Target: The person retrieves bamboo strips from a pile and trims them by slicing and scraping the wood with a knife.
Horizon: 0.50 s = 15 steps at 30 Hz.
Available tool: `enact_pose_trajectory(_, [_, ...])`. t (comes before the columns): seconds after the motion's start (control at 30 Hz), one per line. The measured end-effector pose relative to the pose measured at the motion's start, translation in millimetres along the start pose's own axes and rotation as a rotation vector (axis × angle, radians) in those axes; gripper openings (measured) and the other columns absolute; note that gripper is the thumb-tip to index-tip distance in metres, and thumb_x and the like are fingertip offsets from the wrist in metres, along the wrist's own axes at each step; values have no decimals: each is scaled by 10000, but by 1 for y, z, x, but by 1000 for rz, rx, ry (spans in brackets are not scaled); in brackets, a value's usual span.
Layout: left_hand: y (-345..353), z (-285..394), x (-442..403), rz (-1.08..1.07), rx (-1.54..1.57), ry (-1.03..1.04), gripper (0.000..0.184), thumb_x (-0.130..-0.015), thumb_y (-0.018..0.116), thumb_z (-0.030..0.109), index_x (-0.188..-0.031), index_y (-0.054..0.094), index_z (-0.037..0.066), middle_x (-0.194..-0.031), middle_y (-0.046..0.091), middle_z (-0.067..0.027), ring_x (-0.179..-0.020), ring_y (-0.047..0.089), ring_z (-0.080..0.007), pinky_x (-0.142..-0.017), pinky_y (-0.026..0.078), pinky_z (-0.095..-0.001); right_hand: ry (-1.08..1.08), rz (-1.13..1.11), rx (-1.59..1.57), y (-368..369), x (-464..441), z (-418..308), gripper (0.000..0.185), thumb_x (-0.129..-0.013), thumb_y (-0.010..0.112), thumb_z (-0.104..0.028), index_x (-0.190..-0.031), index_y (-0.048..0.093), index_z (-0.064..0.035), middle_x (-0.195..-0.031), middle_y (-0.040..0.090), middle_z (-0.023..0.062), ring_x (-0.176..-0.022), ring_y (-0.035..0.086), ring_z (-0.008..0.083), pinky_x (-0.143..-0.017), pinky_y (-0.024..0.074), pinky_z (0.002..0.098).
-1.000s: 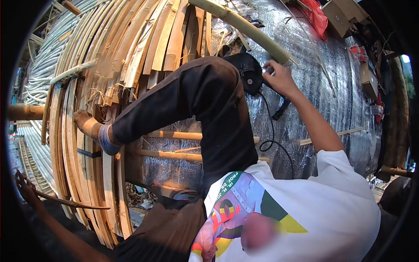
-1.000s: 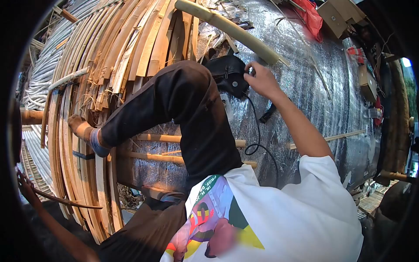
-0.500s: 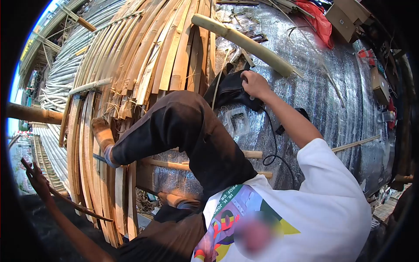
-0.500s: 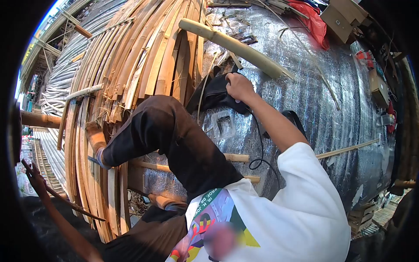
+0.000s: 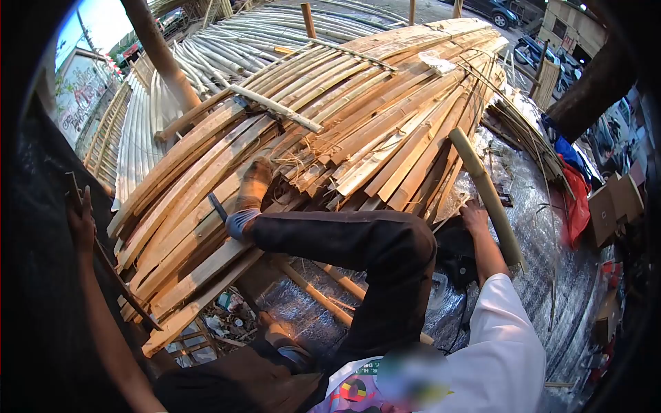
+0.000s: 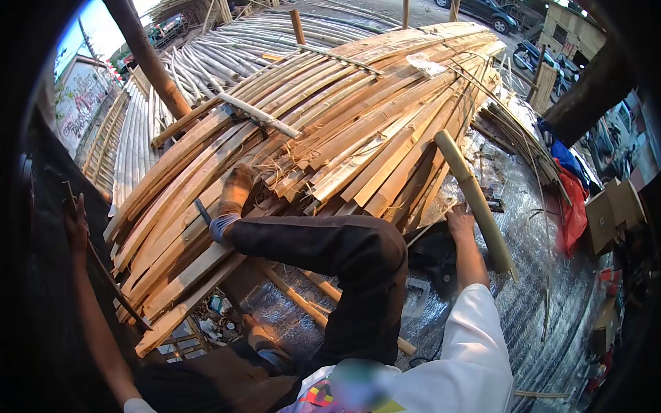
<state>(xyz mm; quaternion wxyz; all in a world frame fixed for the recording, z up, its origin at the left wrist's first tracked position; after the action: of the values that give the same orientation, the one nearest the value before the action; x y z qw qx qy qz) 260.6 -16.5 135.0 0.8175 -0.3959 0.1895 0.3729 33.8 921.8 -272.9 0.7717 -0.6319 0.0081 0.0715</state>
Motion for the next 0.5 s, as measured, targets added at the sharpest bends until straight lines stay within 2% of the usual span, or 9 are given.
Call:
enact_pose_trajectory(0.07, [-3,-6,2,40,-21,-15,220,-966,633,300,-1043,515,132,-642,408,56,-375,325,-15,-331,268,-209,-159,-12,97,8,5,12,222,-764,607,-199,-953,721,-229,-1033,673,35,-1139,573,236,-940,462,438])
enact_pose_trajectory(0.13, [-2,-6,6,68,-6,-27,217,-956,648,306,-1002,515,141,-630,397,61,-376,327,-16,-335,264,-214,-185,-196,0,-29,13,14,196,-736,639,-191,-925,691,-194,-905,684,77,-1022,647,263,-908,480,417])
enact_pose_trajectory(0.17, [-4,-5,6,77,-5,-38,217,-956,648,306,-1002,515,141,-630,397,61,-376,327,-16,-335,264,-214,-194,-193,10,-44,12,15,196,-736,639,-191,-925,691,-194,-905,684,77,-1022,647,263,-908,480,417])
enact_pose_trajectory(0.23, [-2,-7,3,55,6,-55,212,-955,650,305,-974,510,147,-620,387,67,-377,323,-20,-339,258,-215,-224,-383,36,-82,24,10,341,-662,744,-201,-998,686,-202,-965,701,91,-990,664,286,-856,514,427])
enact_pose_trajectory(0.27, [1,-11,-1,62,10,3,221,-952,654,309,-957,503,148,-613,382,68,-380,314,-22,-345,244,-223,-252,-428,5,-94,29,13,390,-680,728,-190,-1066,677,-200,-1004,697,106,-1019,656,297,-860,520,433])
enact_pose_trajectory(0.37, [10,-5,-3,48,94,-34,228,-953,653,310,-949,503,139,-622,381,61,-394,306,-22,-363,239,-232,-201,-463,-73,-92,42,31,415,-684,725,-203,-1097,682,-204,-1047,690,116,-1042,647,306,-886,516,437])
enact_pose_trajectory(0.43, [11,-7,-13,73,63,24,220,-958,646,293,-957,512,119,-635,382,49,-417,328,-41,-393,267,-255,-234,-468,-138,-123,54,24,425,-698,700,-198,-1122,686,-218,-1033,696,121,-1035,651,316,-884,521,438])
enact_pose_trajectory(0.5, [19,10,-21,110,-40,240,228,-956,645,298,-977,524,105,-662,393,39,-486,375,-53,-454,316,-255,-274,-453,32,-158,60,15,384,-701,675,-180,-1082,700,-210,-969,706,128,-977,671,326,-852,534,444])
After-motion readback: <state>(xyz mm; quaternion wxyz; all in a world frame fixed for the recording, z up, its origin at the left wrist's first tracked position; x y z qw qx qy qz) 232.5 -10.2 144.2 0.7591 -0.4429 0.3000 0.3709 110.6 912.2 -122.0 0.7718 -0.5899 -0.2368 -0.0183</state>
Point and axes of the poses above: each hand's wrist, its own x-axis away from the middle knuckle, its own y-axis out of the palm, z = x × y, the point moved 1 cm from there along -x, towards the middle knuckle
